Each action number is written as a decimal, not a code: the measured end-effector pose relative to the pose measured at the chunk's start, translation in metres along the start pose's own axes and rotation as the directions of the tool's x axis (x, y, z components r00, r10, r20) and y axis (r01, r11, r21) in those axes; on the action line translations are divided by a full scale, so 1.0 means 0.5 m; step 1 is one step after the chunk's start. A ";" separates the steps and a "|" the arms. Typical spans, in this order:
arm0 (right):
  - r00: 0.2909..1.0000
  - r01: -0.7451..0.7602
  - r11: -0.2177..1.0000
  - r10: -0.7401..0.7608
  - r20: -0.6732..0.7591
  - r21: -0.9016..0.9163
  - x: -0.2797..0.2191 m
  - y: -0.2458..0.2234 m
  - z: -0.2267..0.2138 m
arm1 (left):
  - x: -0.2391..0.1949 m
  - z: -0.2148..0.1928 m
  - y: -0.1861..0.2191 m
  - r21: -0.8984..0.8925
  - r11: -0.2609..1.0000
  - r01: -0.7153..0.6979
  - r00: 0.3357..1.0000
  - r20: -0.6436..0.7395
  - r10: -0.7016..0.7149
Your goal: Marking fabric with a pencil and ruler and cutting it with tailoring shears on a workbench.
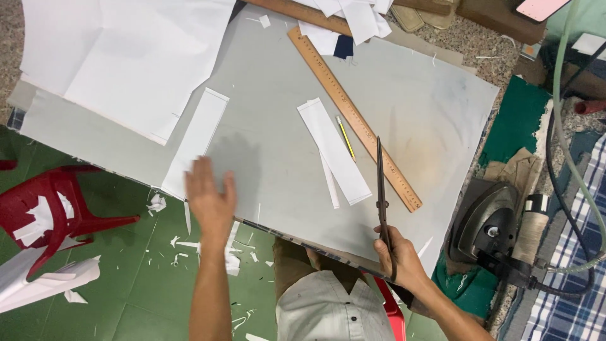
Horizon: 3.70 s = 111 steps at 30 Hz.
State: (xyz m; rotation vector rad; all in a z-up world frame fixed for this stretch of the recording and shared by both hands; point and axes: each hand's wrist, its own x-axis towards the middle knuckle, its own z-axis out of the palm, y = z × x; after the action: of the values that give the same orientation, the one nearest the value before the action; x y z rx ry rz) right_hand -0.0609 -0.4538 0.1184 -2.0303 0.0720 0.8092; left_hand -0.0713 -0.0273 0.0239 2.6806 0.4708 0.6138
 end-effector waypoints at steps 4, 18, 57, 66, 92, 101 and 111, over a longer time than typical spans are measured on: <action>0.998 0.056 0.989 -0.057 0.003 -0.133 0.006 0.004 0.015 | -0.005 -0.005 -0.055 0.037 0.982 0.183 0.981 0.061 -0.185; 0.992 0.077 0.957 -0.046 0.116 -0.280 0.024 0.002 0.051 | -0.181 0.015 0.209 -0.211 0.972 -0.107 0.877 0.440 0.193; 0.758 -0.008 0.888 0.305 0.576 -0.460 0.010 0.028 0.141 | -0.102 0.057 0.089 -0.077 0.997 0.023 0.929 0.371 0.008; 0.812 0.061 0.874 0.237 0.534 -0.481 0.024 -0.006 0.169 | -0.093 0.049 0.086 -0.059 0.998 0.014 0.911 0.412 0.012; 0.862 0.099 0.888 0.148 0.485 -0.448 0.031 -0.032 0.185 | -0.104 0.066 0.084 -0.065 0.998 0.026 0.915 0.404 0.002; 0.861 -0.017 0.890 0.245 0.446 -0.455 0.035 -0.057 0.189 | -0.104 0.067 0.084 -0.068 0.997 0.036 0.911 0.413 -0.004; 0.807 0.091 0.890 0.197 0.557 -0.447 0.072 -0.054 0.170 | -0.093 0.056 0.084 -0.075 0.997 0.037 0.894 0.448 0.001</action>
State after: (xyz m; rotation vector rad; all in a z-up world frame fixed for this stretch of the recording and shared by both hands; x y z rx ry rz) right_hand -0.0672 -0.3629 0.0873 -2.1018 -0.4611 1.5891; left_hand -0.0877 -0.0900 0.0006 2.6179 0.3305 -0.0044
